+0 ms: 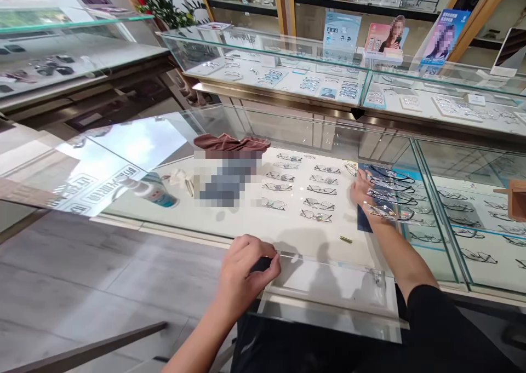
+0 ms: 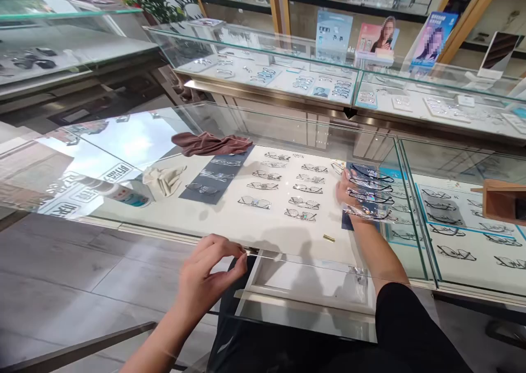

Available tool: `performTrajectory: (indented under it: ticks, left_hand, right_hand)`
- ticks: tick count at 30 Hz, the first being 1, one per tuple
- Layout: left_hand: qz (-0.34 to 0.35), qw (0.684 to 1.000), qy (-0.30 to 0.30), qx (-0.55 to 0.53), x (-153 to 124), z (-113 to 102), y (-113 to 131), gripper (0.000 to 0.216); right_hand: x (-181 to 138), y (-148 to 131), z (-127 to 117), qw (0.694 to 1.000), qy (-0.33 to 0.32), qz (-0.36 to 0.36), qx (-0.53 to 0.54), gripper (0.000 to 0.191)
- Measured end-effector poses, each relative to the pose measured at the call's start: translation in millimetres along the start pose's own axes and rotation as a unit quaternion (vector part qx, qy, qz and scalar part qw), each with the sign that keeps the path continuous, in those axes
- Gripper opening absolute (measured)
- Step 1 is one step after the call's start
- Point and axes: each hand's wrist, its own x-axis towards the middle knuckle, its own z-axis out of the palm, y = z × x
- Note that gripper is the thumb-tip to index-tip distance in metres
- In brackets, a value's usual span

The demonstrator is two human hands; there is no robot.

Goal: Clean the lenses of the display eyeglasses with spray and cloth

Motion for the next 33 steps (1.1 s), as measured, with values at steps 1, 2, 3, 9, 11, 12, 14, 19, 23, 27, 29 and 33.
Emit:
performTrajectory:
  ticks: [1, 2, 3, 9, 11, 12, 14, 19, 23, 27, 29, 33]
  left_hand:
    - [-0.004, 1.000, 0.005, 0.002, -1, 2, -1, 0.022]
    - [-0.008, 1.000, 0.009, 0.002, -1, 4, -2, 0.022]
    - [-0.011, 1.000, 0.015, 0.001, -1, 6, -2, 0.022]
    - [-0.008, 0.999, 0.047, -0.006, 3, 17, -7, 0.019]
    - [-0.007, 0.998, 0.057, 0.001, 5, 20, -9, 0.018]
    - [-0.008, 0.998, 0.061, 0.003, 6, 21, -9, 0.018]
    - [-0.009, 0.997, 0.070, 0.007, 6, 23, -10, 0.019]
    - [-0.033, 0.996, 0.087, 0.014, 7, 24, -12, 0.020]
    - [-0.068, 0.994, 0.087, -0.004, 8, 24, -16, 0.015]
    - [-0.089, 0.992, 0.090, -0.009, 10, 24, -21, 0.012]
    - [-0.095, 0.991, 0.090, -0.006, 11, 24, -23, 0.012]
    - [-0.098, 0.992, 0.080, 0.006, 11, 23, -25, 0.011]
  right_hand:
    - [1, -15, -1, 1.000, 0.008, 0.010, 0.014, 0.062]
    - [-1, -32, -2, 0.999, 0.010, 0.010, 0.032, 0.063]
    - [-4, -50, -2, 0.999, 0.004, -0.005, 0.050, 0.062]
    - [-68, -143, 4, 0.980, -0.083, -0.110, 0.143, 0.062]
    - [-94, -160, 4, 0.972, -0.115, -0.122, 0.166, 0.062]
    - [-106, -166, 3, 0.967, -0.134, -0.127, 0.175, 0.062]
    - [-129, -170, -1, 0.954, -0.179, -0.144, 0.193, 0.061]
    - [-168, -150, -34, 0.910, -0.288, -0.197, 0.224, 0.045]
    - [-188, -121, -98, 0.850, -0.377, -0.236, 0.283, 0.034]
    - [-198, -103, -188, 0.809, -0.417, -0.246, 0.334, 0.048]
    - [-190, -93, -228, 0.834, -0.378, -0.222, 0.335, 0.057]
    - [-133, -53, -268, 0.924, -0.212, -0.170, 0.270, 0.061]
